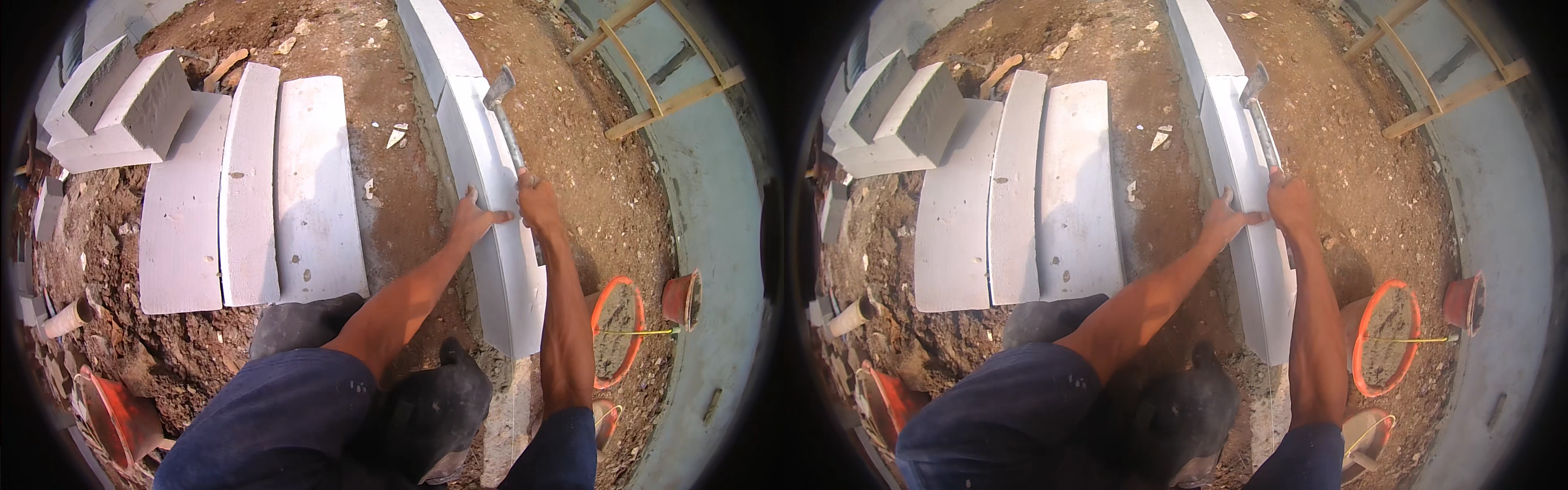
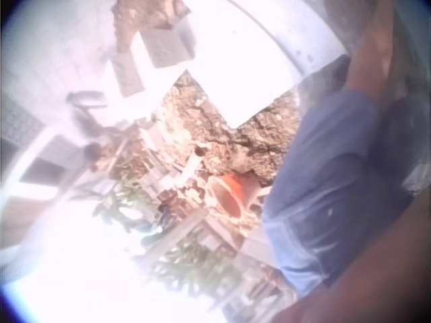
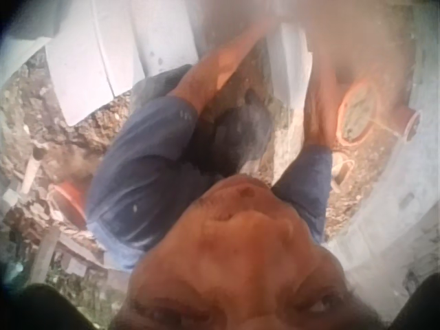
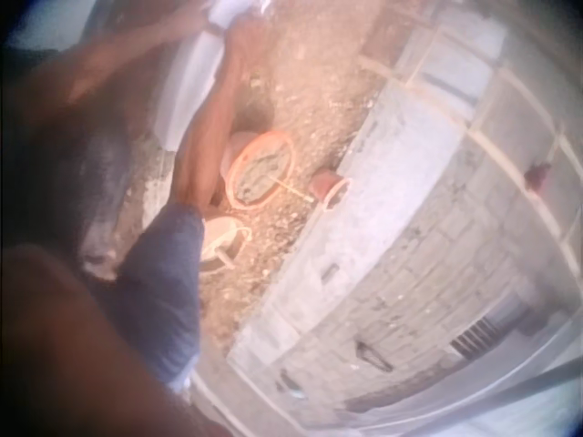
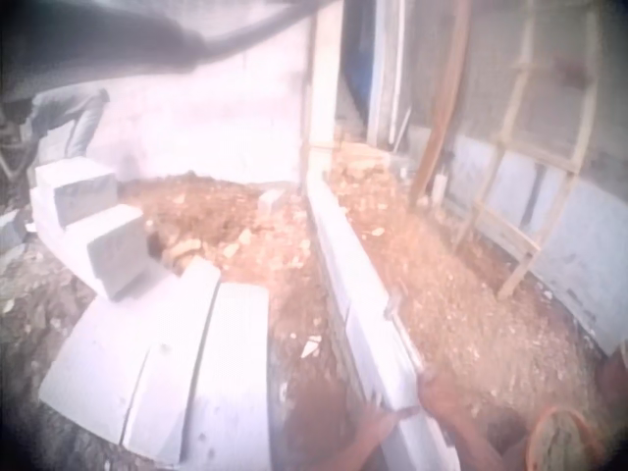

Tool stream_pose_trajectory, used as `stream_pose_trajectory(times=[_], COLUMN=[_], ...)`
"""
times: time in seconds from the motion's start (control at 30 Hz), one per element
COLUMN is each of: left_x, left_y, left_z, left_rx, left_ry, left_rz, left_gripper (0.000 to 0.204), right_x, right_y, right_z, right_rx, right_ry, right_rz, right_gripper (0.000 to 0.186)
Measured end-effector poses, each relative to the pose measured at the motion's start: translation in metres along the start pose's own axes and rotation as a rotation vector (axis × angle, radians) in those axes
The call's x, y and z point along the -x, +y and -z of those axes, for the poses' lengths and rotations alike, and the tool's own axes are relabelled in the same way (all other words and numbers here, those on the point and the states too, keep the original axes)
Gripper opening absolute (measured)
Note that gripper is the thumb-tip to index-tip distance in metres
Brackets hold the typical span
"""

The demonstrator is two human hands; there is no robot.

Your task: The person cuts a white tile with a utility knife, applies mortar to its back with a trowel, and places it into a curved border. They then use a hammer to tap the tile into position and adjust its alignment.

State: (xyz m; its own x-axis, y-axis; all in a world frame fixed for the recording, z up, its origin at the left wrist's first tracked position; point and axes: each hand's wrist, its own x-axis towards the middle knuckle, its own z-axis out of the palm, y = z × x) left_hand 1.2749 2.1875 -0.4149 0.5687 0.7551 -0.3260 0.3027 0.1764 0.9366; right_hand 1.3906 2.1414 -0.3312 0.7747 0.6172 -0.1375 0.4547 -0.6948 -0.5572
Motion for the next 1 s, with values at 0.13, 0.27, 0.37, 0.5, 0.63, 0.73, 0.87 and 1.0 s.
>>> stream_pose_trajectory(times=[0.13, 0.27, 0.37, 0.5, 0.63, 0.73, 0.87, 1.0], left_x=[0.0, -0.002, -0.013, -0.008, -0.012, -0.015, -0.016, -0.006], left_y=[-0.007, 0.001, -0.001, -0.015, -0.011, -0.001, 0.001, 0.026], left_z=[0.008, -0.005, 0.001, 0.005, -0.007, -0.001, 0.008, 0.014], left_rx=[0.011, 0.122, 0.118, 0.111, 0.131, 0.168, 0.104, 0.215], left_ry=[-0.003, -0.015, -0.02, 0.012, -0.015, -0.115, -0.097, -0.206], left_rz=[0.047, 0.021, -0.042, 0.011, 0.012, 0.073, 0.089, 0.262], left_gripper=[0.127, 0.125, 0.125, 0.124, 0.112, 0.112, 0.121, 0.117], right_x=[0.031, 0.014, 0.016, 0.083, 0.105, 0.138, 0.222, 0.292], right_y=[-0.037, -0.008, -0.002, 0.011, 0.055, 0.063, 0.069, 0.049], right_z=[0.025, 0.015, 0.016, 0.032, 0.029, 0.044, 0.073, 0.086], right_rx=[-0.131, 0.196, -0.034, -0.242, 0.063, -0.009, -0.265, -0.583], right_ry=[0.089, 0.007, -0.03, 0.123, 0.152, -0.056, 0.073, 0.228], right_rz=[0.06, 0.008, -0.051, 0.007, 0.048, -0.17, -0.132, -0.118], right_gripper=[0.057, 0.061, 0.059, 0.057, 0.058, 0.053, 0.05, 0.047])
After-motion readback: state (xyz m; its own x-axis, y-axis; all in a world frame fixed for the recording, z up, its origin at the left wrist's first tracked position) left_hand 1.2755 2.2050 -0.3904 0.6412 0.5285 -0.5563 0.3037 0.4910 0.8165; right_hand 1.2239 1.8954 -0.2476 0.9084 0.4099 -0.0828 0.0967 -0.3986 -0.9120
